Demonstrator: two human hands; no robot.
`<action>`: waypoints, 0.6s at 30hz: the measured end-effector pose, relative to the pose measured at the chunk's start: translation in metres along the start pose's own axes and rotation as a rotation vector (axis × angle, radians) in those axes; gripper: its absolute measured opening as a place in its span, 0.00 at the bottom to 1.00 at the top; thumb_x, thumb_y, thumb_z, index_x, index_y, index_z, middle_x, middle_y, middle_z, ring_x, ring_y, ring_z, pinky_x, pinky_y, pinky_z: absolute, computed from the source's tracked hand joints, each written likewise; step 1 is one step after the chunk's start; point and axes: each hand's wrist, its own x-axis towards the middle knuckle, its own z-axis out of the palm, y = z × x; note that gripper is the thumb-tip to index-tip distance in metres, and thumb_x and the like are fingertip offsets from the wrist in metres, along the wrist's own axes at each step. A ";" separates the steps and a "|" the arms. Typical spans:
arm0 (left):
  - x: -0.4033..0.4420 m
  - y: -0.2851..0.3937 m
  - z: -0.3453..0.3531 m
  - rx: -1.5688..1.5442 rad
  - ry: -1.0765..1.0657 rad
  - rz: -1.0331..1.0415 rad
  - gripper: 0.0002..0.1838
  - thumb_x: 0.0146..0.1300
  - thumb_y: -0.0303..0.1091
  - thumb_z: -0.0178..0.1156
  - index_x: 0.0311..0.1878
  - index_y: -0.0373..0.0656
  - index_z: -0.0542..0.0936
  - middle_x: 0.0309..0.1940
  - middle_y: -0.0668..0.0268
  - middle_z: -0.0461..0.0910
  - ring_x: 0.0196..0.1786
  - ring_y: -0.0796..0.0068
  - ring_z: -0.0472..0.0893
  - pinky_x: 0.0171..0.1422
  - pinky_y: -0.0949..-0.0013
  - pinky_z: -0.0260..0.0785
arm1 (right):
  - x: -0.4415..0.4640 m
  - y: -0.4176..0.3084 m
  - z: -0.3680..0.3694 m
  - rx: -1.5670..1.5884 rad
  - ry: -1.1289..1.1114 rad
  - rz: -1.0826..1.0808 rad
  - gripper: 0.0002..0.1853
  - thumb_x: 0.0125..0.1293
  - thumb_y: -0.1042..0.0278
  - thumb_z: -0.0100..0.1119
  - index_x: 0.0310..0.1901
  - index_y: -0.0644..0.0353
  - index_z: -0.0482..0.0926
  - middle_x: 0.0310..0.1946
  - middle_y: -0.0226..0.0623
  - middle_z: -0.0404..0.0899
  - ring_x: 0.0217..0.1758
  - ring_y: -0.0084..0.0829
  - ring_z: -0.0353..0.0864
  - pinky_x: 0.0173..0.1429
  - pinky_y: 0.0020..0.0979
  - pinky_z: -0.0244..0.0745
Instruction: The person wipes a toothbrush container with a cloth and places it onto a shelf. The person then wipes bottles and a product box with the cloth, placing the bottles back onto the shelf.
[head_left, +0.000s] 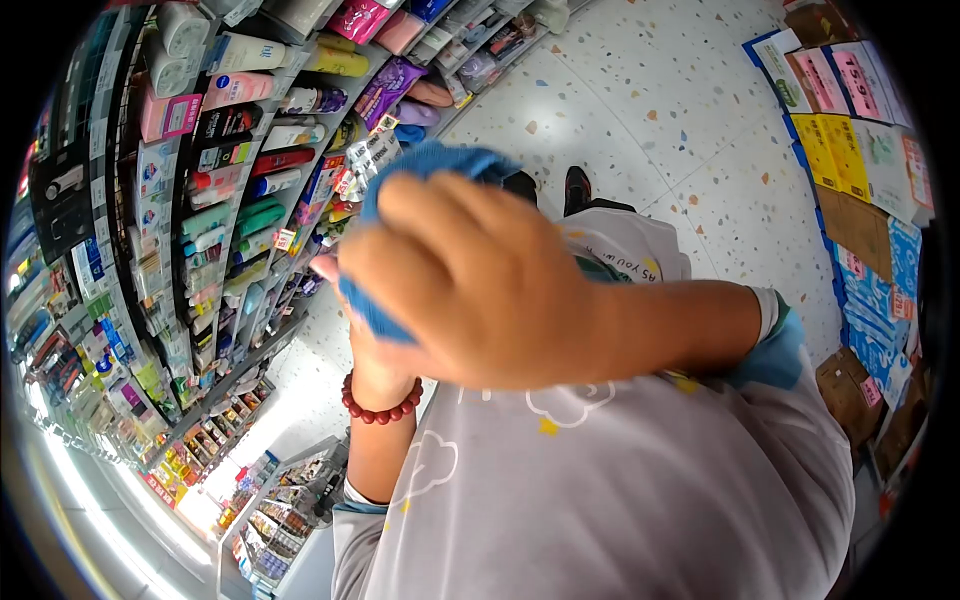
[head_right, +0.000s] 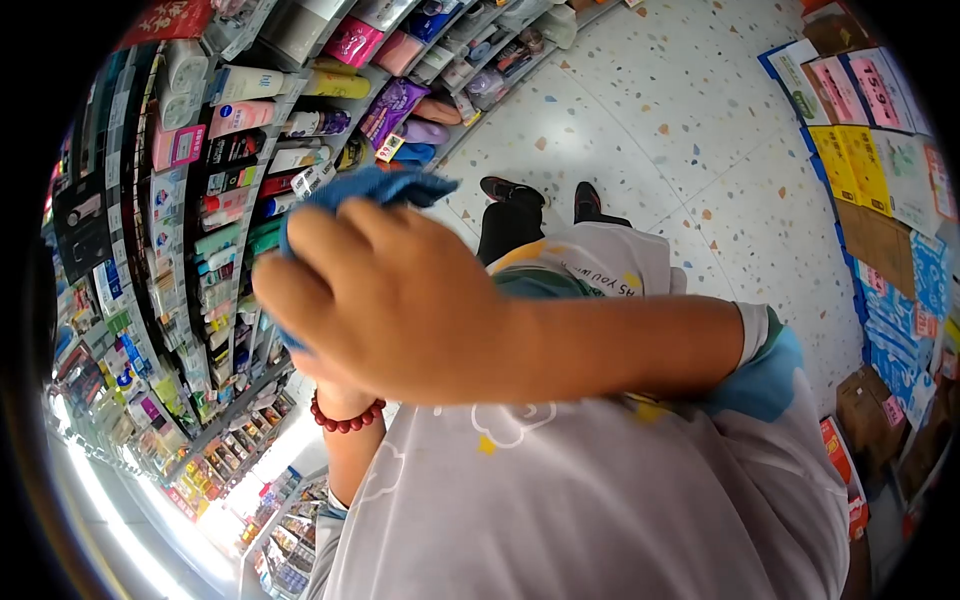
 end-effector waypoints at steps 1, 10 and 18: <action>0.000 0.001 -0.003 0.005 -0.016 -0.022 0.48 0.72 0.76 0.38 0.70 0.35 0.70 0.59 0.58 0.79 0.60 0.65 0.80 0.65 0.63 0.72 | 0.007 0.007 0.000 0.115 0.018 0.086 0.24 0.54 0.59 0.73 0.47 0.60 0.73 0.35 0.38 0.73 0.33 0.38 0.77 0.32 0.37 0.75; 0.001 -0.007 -0.011 0.066 -0.079 -0.106 0.48 0.72 0.75 0.40 0.70 0.34 0.69 0.57 0.57 0.80 0.58 0.65 0.81 0.62 0.63 0.75 | 0.005 0.019 -0.013 0.282 -0.107 0.438 0.20 0.58 0.63 0.69 0.46 0.59 0.70 0.37 0.45 0.76 0.35 0.48 0.82 0.35 0.45 0.78; -0.006 -0.001 -0.009 0.206 -0.083 -0.031 0.48 0.71 0.75 0.42 0.70 0.34 0.68 0.55 0.56 0.81 0.56 0.65 0.83 0.59 0.62 0.77 | 0.001 0.042 0.010 0.426 0.099 0.265 0.15 0.62 0.71 0.67 0.46 0.62 0.72 0.35 0.43 0.76 0.33 0.43 0.79 0.39 0.38 0.76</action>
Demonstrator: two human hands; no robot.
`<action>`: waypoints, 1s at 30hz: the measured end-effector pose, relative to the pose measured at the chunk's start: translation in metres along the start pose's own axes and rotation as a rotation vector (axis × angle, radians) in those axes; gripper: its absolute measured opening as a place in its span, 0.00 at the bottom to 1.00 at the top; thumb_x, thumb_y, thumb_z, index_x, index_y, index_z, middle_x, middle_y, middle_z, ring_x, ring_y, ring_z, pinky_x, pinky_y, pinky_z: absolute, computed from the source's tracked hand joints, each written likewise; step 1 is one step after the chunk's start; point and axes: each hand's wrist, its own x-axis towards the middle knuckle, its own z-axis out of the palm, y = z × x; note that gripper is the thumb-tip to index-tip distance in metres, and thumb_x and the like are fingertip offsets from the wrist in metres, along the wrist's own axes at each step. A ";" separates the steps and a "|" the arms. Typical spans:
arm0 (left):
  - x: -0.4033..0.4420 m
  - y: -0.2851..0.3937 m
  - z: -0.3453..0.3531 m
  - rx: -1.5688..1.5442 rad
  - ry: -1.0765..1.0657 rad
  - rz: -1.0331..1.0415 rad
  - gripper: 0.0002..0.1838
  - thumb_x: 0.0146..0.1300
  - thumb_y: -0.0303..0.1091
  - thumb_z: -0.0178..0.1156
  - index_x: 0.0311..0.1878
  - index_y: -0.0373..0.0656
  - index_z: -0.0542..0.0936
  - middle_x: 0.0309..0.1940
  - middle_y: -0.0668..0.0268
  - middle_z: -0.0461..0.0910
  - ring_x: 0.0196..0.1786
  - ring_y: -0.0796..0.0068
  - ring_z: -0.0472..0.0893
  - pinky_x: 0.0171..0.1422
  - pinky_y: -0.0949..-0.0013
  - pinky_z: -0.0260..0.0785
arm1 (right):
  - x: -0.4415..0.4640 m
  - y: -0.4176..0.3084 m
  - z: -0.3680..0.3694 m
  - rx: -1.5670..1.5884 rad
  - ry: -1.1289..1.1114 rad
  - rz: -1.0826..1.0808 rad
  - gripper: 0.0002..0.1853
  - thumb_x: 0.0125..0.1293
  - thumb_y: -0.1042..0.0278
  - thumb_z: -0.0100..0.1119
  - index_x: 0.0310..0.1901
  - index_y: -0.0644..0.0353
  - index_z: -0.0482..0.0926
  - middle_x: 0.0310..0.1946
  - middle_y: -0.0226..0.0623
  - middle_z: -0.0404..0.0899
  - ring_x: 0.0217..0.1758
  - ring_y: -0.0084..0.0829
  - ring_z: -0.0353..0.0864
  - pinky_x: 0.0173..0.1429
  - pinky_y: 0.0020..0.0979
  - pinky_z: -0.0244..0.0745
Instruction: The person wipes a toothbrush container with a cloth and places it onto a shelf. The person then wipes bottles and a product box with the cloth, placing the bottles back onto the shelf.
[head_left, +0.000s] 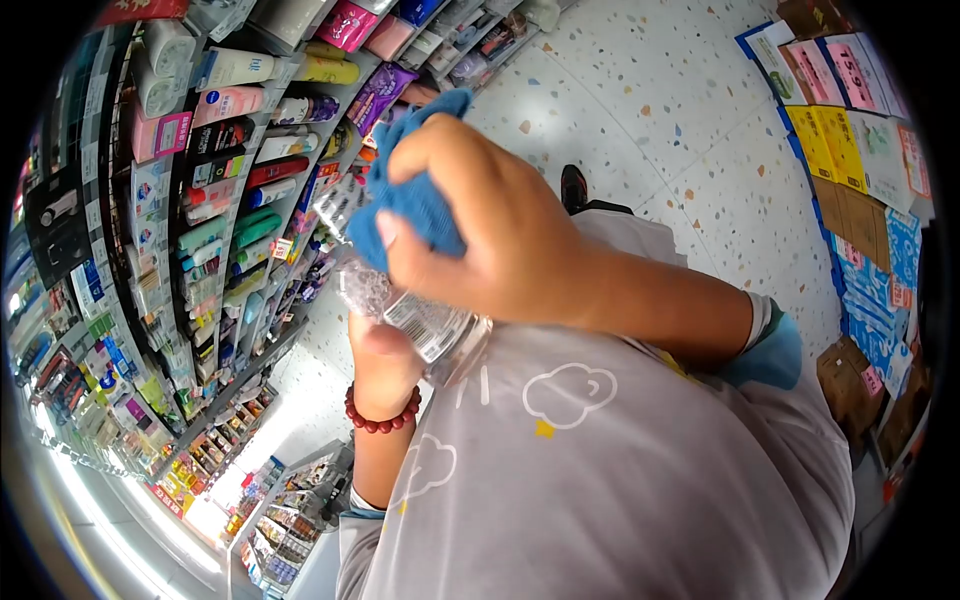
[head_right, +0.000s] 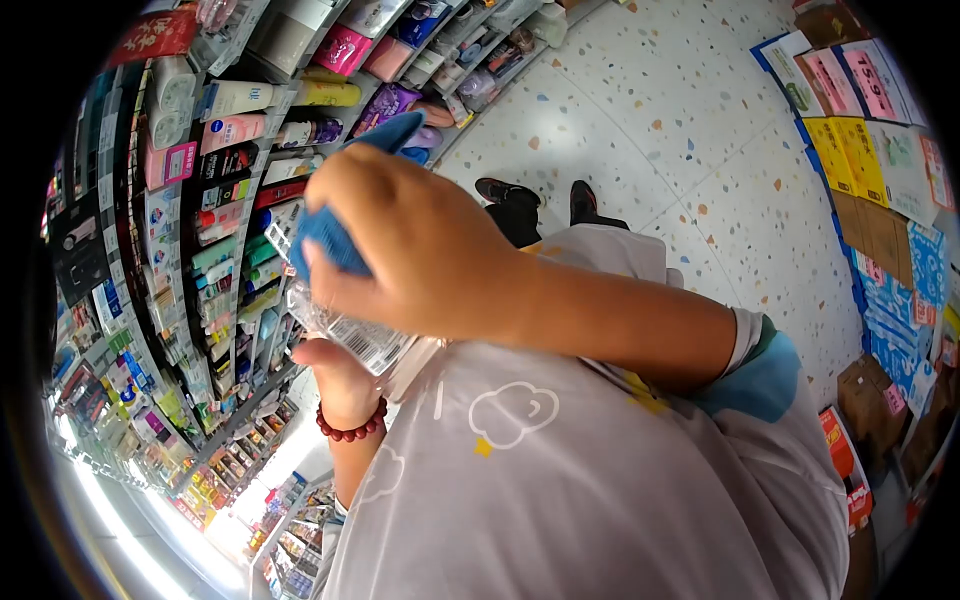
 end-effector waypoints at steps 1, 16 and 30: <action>-0.002 0.002 0.000 0.022 -0.003 0.013 0.48 0.71 0.75 0.43 0.70 0.34 0.68 0.54 0.56 0.81 0.55 0.65 0.83 0.58 0.62 0.78 | 0.000 0.006 -0.002 0.029 -0.001 0.062 0.14 0.63 0.71 0.66 0.46 0.62 0.72 0.34 0.42 0.77 0.31 0.40 0.79 0.37 0.36 0.76; 0.018 -0.006 -0.042 -0.841 -0.366 0.112 0.40 0.81 0.64 0.30 0.80 0.42 0.57 0.74 0.59 0.67 0.76 0.67 0.66 0.82 0.59 0.53 | -0.001 -0.007 0.007 -0.146 -0.145 -0.157 0.20 0.52 0.64 0.73 0.44 0.56 0.74 0.39 0.37 0.74 0.38 0.40 0.78 0.40 0.37 0.76; 0.007 0.012 -0.006 -0.547 0.019 -0.233 0.35 0.76 0.66 0.46 0.66 0.43 0.74 0.59 0.57 0.80 0.59 0.58 0.82 0.60 0.51 0.78 | 0.004 0.015 -0.001 -0.206 -0.261 -0.088 0.21 0.50 0.61 0.74 0.44 0.52 0.75 0.40 0.35 0.72 0.38 0.38 0.78 0.38 0.38 0.73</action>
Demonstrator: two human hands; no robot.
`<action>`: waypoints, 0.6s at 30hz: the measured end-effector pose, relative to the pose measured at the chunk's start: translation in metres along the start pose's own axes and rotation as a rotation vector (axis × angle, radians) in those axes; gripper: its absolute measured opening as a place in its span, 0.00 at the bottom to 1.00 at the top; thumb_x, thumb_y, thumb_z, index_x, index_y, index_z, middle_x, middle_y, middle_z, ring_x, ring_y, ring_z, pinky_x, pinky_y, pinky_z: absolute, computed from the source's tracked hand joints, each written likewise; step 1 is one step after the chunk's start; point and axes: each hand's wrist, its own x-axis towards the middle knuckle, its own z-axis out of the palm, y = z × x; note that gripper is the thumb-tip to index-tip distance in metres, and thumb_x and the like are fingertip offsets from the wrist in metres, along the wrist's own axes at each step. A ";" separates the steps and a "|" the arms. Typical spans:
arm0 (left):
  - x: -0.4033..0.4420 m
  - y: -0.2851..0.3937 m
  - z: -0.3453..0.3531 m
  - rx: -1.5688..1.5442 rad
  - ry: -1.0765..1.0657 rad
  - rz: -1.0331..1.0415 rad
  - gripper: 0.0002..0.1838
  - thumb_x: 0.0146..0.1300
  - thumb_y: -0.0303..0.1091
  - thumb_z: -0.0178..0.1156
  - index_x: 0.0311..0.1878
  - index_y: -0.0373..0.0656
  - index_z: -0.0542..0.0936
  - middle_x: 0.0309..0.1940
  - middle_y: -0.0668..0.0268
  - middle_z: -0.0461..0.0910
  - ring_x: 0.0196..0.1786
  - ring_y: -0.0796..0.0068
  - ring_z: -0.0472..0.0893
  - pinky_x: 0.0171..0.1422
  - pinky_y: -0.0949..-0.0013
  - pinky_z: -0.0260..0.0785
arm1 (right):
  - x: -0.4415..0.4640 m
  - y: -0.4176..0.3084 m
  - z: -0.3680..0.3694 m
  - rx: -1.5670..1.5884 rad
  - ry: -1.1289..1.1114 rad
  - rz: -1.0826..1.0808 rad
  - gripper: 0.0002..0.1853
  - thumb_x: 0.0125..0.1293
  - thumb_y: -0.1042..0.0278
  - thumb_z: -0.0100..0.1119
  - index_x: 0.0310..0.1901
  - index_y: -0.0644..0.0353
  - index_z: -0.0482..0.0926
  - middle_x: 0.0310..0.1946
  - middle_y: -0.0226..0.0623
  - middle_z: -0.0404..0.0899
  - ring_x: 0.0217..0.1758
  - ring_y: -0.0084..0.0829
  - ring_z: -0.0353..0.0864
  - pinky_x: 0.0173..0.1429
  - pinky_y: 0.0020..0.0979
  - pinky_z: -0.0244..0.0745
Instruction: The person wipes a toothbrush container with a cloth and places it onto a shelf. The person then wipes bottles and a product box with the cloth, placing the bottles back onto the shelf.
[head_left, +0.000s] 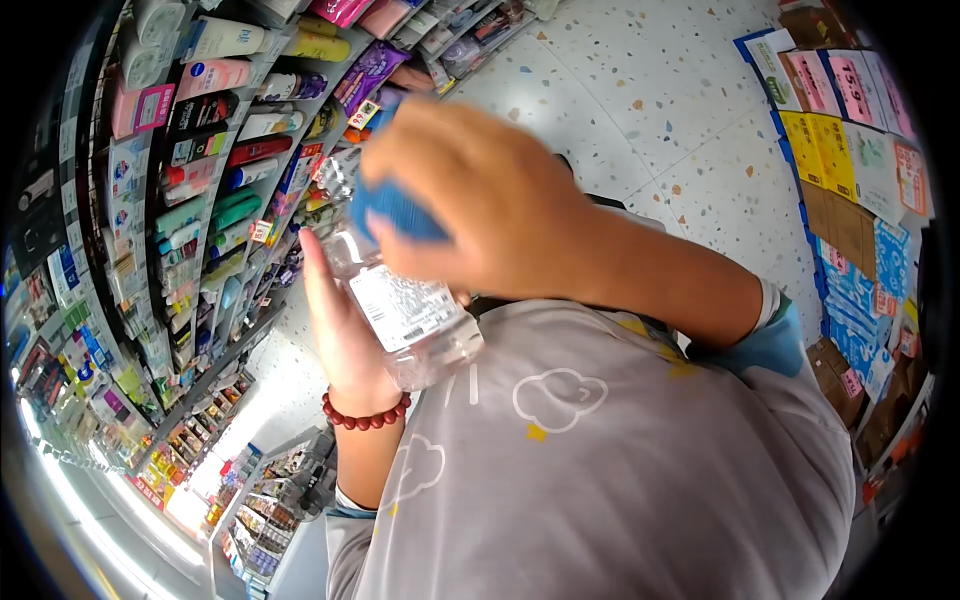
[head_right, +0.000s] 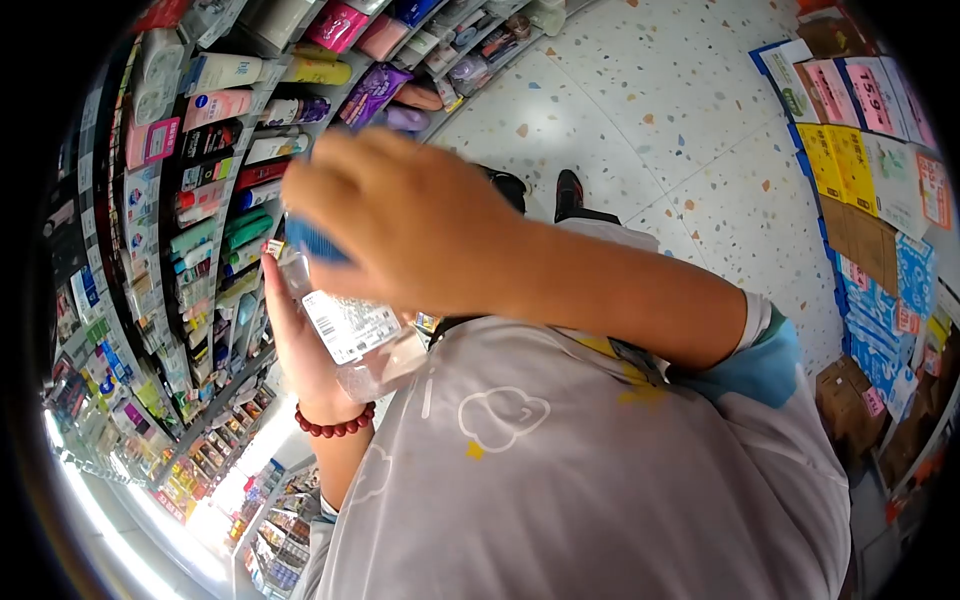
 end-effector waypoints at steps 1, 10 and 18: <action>0.004 0.000 -0.006 0.034 -0.217 -0.031 0.39 0.77 0.68 0.38 0.65 0.39 0.75 0.53 0.58 0.84 0.55 0.61 0.84 0.62 0.58 0.78 | 0.002 -0.001 0.000 0.005 0.000 -0.003 0.21 0.50 0.61 0.74 0.44 0.52 0.75 0.40 0.35 0.72 0.38 0.38 0.78 0.38 0.38 0.73; 0.004 0.003 -0.008 0.135 0.181 0.064 0.40 0.79 0.66 0.34 0.64 0.35 0.76 0.57 0.55 0.83 0.55 0.61 0.85 0.66 0.56 0.76 | -0.039 -0.040 -0.017 0.318 -0.526 -0.115 0.21 0.50 0.60 0.74 0.44 0.54 0.76 0.41 0.35 0.73 0.38 0.39 0.78 0.38 0.39 0.74; -0.005 -0.003 -0.013 -0.030 0.104 -0.170 0.45 0.69 0.78 0.40 0.51 0.41 0.82 0.38 0.54 0.87 0.35 0.60 0.87 0.43 0.61 0.83 | -0.006 0.001 -0.014 0.267 0.019 0.093 0.15 0.57 0.72 0.68 0.43 0.62 0.74 0.34 0.41 0.74 0.33 0.42 0.76 0.39 0.37 0.74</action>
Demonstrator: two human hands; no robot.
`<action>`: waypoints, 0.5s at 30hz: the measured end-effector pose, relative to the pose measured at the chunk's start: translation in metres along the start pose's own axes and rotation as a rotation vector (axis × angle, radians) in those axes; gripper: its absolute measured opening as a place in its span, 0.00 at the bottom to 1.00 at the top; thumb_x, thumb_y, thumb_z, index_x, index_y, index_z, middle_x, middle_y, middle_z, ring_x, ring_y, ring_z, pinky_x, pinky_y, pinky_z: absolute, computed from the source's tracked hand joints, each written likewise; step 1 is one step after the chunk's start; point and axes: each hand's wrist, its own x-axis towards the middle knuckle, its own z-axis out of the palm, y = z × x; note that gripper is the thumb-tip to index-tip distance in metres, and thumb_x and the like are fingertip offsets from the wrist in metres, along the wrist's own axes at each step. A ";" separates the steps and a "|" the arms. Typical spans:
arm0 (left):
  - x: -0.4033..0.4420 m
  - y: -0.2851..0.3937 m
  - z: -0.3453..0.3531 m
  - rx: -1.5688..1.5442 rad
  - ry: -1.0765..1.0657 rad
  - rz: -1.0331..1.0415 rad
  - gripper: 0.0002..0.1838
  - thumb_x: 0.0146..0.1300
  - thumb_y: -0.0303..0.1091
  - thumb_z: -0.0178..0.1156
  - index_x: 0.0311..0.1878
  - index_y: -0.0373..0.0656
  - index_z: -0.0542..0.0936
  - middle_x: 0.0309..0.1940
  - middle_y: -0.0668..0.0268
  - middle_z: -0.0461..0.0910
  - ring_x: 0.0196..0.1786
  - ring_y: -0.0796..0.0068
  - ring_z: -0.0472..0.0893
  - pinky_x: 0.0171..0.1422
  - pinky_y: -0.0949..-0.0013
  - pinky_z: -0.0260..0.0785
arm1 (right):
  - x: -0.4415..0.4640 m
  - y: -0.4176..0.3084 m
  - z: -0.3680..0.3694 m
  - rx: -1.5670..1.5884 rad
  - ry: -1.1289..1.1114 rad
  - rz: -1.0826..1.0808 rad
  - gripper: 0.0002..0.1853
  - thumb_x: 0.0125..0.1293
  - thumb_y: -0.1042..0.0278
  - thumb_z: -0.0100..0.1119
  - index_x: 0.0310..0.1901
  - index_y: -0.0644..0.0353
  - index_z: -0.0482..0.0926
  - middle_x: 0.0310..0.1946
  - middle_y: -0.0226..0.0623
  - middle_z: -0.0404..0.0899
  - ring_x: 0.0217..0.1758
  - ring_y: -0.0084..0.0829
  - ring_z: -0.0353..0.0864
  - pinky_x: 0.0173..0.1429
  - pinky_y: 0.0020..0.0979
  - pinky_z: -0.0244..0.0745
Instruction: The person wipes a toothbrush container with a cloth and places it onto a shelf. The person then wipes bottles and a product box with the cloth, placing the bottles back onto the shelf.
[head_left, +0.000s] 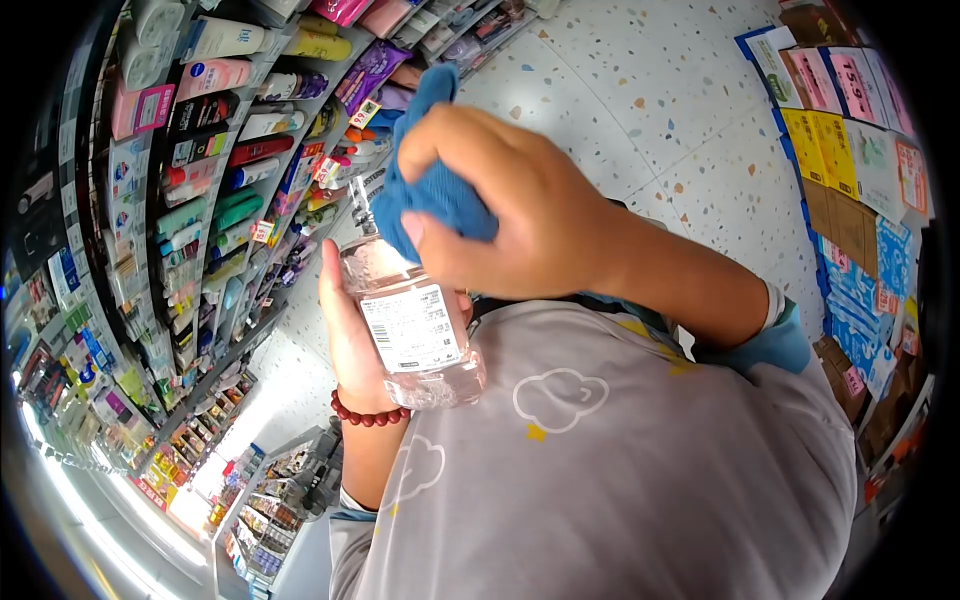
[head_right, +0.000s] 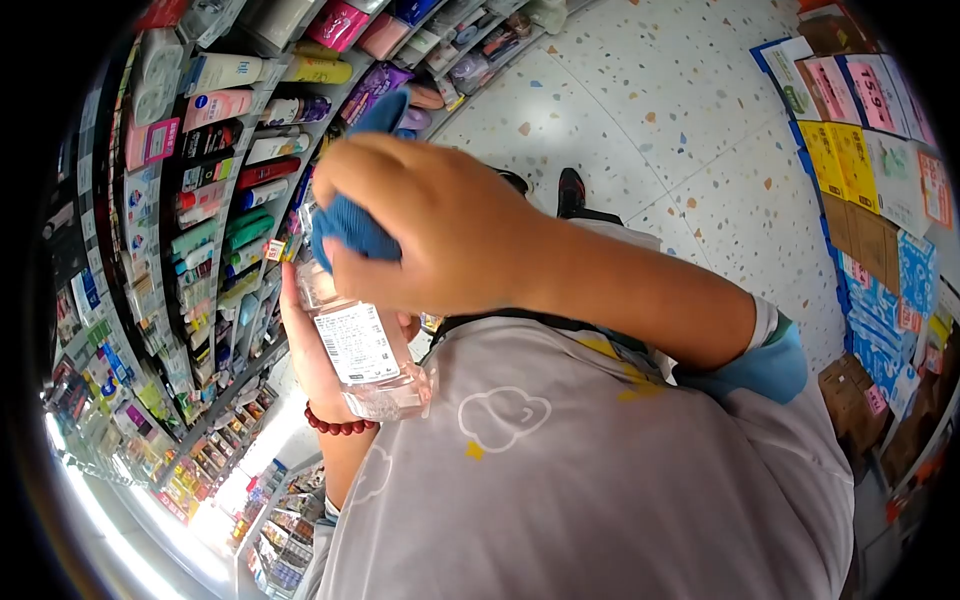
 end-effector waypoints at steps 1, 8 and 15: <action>0.002 0.000 0.006 -0.052 0.087 0.036 0.42 0.71 0.74 0.41 0.53 0.40 0.81 0.42 0.55 0.86 0.39 0.60 0.87 0.47 0.60 0.83 | -0.005 -0.006 0.000 0.040 -0.080 0.012 0.15 0.56 0.72 0.68 0.43 0.61 0.74 0.35 0.41 0.74 0.33 0.42 0.76 0.38 0.37 0.74; 0.010 0.007 -0.007 0.018 -0.069 0.199 0.37 0.77 0.64 0.41 0.65 0.37 0.75 0.57 0.52 0.82 0.58 0.55 0.82 0.68 0.51 0.74 | -0.046 -0.038 0.006 -0.008 -0.431 -0.095 0.24 0.50 0.56 0.73 0.46 0.56 0.76 0.37 0.35 0.73 0.35 0.34 0.78 0.35 0.37 0.74; 0.005 -0.019 -0.004 -0.052 -0.118 0.072 0.43 0.75 0.72 0.35 0.68 0.40 0.73 0.54 0.51 0.82 0.58 0.58 0.82 0.69 0.56 0.72 | -0.029 -0.038 0.032 -0.341 -0.225 -0.296 0.26 0.42 0.54 0.75 0.42 0.54 0.76 0.33 0.32 0.68 0.33 0.33 0.72 0.34 0.35 0.69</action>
